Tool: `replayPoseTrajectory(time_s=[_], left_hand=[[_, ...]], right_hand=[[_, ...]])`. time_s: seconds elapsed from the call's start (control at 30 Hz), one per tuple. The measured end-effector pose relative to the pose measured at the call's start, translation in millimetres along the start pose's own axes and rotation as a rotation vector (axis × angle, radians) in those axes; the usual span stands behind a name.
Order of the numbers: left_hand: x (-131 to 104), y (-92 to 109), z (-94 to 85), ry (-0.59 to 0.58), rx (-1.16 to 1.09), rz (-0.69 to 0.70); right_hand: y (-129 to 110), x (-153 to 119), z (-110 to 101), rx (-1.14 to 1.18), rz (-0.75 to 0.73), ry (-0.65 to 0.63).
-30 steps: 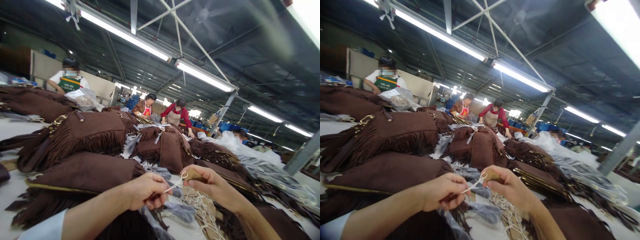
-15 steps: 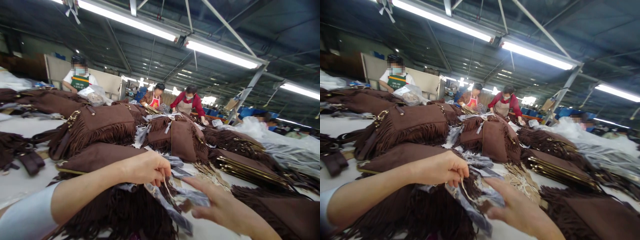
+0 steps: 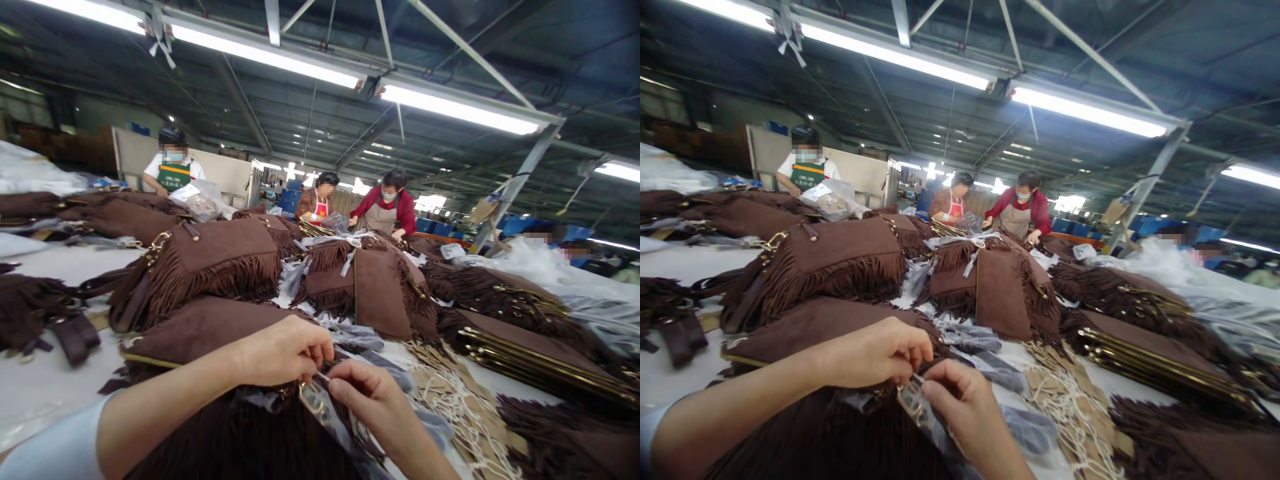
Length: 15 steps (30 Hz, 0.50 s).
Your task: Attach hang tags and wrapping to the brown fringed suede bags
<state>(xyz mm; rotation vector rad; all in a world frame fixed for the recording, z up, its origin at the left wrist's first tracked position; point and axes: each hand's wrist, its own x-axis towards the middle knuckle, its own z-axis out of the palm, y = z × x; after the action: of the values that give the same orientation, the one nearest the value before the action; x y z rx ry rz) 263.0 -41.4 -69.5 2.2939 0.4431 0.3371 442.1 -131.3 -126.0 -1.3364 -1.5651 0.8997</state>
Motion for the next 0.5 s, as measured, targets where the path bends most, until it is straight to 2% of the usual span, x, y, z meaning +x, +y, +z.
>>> replayPoseTrajectory(time_s=[0.13, 0.23, 0.4, 0.5], left_hand=[[0, -2, 4.9, 0.12, 0.06, 0.013], [2, 0, 6.8, 0.154, 0.116, 0.045], [1, -6, -2.0, 0.148, 0.14, -0.004], [-11, -5, -2.2, 0.07, 0.326, 0.063]], right_hand=[[2, 5, 3, -0.097, -0.053, 0.104], [3, 10, 6, -0.086, -0.075, 0.143], [11, 16, -1, -0.058, -0.053, 0.186], [19, 15, -3, -0.035, -0.041, 0.141]])
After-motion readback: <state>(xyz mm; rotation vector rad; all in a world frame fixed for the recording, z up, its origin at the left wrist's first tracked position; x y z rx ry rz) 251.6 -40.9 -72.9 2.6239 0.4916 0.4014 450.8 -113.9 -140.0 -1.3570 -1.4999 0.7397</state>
